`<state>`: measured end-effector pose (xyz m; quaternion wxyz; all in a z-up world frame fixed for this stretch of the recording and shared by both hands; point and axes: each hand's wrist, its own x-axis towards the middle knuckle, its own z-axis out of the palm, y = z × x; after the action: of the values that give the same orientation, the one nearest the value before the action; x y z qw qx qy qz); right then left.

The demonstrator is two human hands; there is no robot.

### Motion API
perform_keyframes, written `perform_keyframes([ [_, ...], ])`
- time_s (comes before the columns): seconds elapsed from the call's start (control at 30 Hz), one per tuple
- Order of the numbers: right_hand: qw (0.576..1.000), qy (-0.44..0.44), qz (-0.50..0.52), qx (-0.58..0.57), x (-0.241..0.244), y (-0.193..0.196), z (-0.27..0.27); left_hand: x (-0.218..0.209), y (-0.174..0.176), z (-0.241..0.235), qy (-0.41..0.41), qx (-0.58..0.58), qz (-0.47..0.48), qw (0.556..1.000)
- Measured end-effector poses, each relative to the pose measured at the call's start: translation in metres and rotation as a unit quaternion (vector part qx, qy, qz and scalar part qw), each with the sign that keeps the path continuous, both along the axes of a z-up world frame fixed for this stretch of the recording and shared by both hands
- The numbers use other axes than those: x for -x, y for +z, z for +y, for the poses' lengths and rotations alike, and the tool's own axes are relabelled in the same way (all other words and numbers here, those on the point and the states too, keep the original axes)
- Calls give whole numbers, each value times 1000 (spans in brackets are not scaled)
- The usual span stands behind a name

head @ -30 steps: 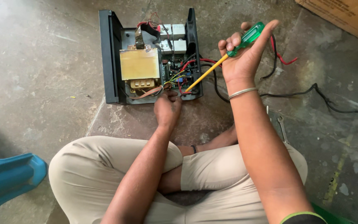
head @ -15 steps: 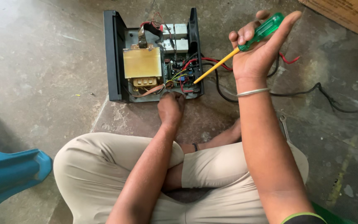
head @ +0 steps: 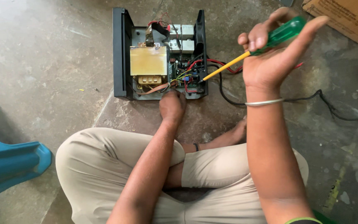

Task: The person sits on the floor and uses a screwdriver to tighten screws on the internal components of an open electronic device. They then use their hands to adjust and connect wires within the device's casing.

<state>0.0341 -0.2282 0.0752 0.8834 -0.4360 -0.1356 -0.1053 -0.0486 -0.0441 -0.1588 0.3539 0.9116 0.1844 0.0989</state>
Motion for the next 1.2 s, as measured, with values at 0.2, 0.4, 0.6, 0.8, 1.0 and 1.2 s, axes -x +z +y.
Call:
perform_keyframes([
  [0.2, 1000, -12, -14, -1, 2, 9, -9, 1, 10, 6, -18, 35, 91, 995],
  [0.4, 999, -12, -39, 12, 0, 5, -21, -27, -9, -6, 4, -23, 170, 985],
  [0.6, 999, -1, -34, -4, -4, 1, -29, -36, -25, -8, 4, -11, 202, 979],
  [0.8, 998, 17, -50, 16, -4, -2, -33, -34, -8, -8, -4, 13, 237, 971],
  [1.0, 999, 7, -36, 4, -8, -6, -39, -7, 42, 2, -58, 121, 119, 984],
  [1.2, 999, 3, -19, -48, -17, -14, -64, -17, 138, 78, -269, -3, 201, 942],
])
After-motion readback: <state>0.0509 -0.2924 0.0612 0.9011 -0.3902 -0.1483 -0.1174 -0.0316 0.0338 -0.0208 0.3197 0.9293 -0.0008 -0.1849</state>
